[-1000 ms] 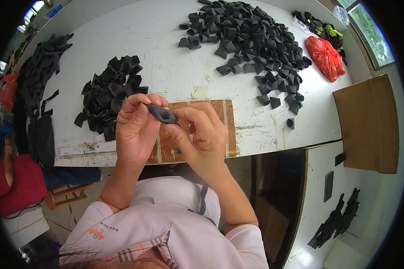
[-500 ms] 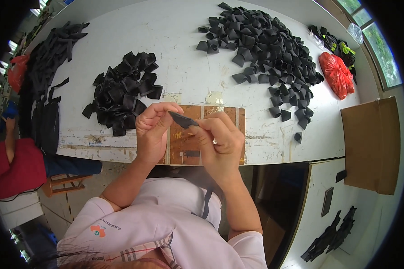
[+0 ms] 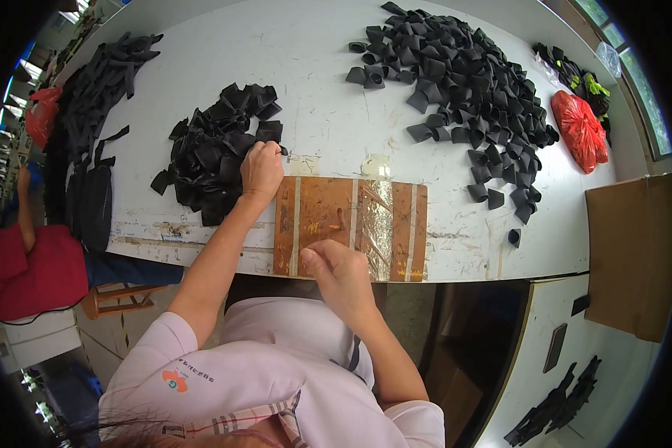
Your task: The person is applying adhesive to small black foam components using a stick at a workshop table.
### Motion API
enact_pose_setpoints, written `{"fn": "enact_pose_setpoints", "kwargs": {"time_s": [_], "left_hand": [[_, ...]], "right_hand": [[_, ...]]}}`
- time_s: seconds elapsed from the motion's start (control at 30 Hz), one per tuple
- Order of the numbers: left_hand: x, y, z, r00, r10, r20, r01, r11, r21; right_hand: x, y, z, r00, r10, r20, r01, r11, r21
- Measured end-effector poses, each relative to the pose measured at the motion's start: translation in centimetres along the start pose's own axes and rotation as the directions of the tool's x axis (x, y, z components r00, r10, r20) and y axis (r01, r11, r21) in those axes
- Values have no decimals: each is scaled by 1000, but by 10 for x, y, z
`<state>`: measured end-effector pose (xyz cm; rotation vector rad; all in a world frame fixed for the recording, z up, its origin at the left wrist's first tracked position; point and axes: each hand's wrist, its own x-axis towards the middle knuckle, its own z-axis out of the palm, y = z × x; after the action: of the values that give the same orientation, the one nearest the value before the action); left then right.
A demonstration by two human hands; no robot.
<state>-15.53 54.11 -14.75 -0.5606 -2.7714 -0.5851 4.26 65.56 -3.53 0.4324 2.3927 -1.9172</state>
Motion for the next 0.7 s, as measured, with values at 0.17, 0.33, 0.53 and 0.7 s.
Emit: {"fn": "enact_pose_setpoints", "kwargs": {"time_s": [0.17, 0.33, 0.53, 0.7], "left_hand": [[-29, 11, -62, 933, -16, 360, 294, 608, -737], [-49, 24, -111, 800, 343, 492, 436, 230, -870], [-83, 54, -123, 815, -214, 538, 527, -111, -843], [-81, 63, -128, 703, -101, 704, 677, -208, -706]], "right_hand": [[23, 12, 27, 884, -370, -285, 296, 916, -271], [38, 13, 42, 731, -561, -387, 433, 821, -371], [30, 11, 39, 656, -672, -344, 409, 699, -586], [27, 15, 36, 592, -777, -216, 436, 533, -725]]}}
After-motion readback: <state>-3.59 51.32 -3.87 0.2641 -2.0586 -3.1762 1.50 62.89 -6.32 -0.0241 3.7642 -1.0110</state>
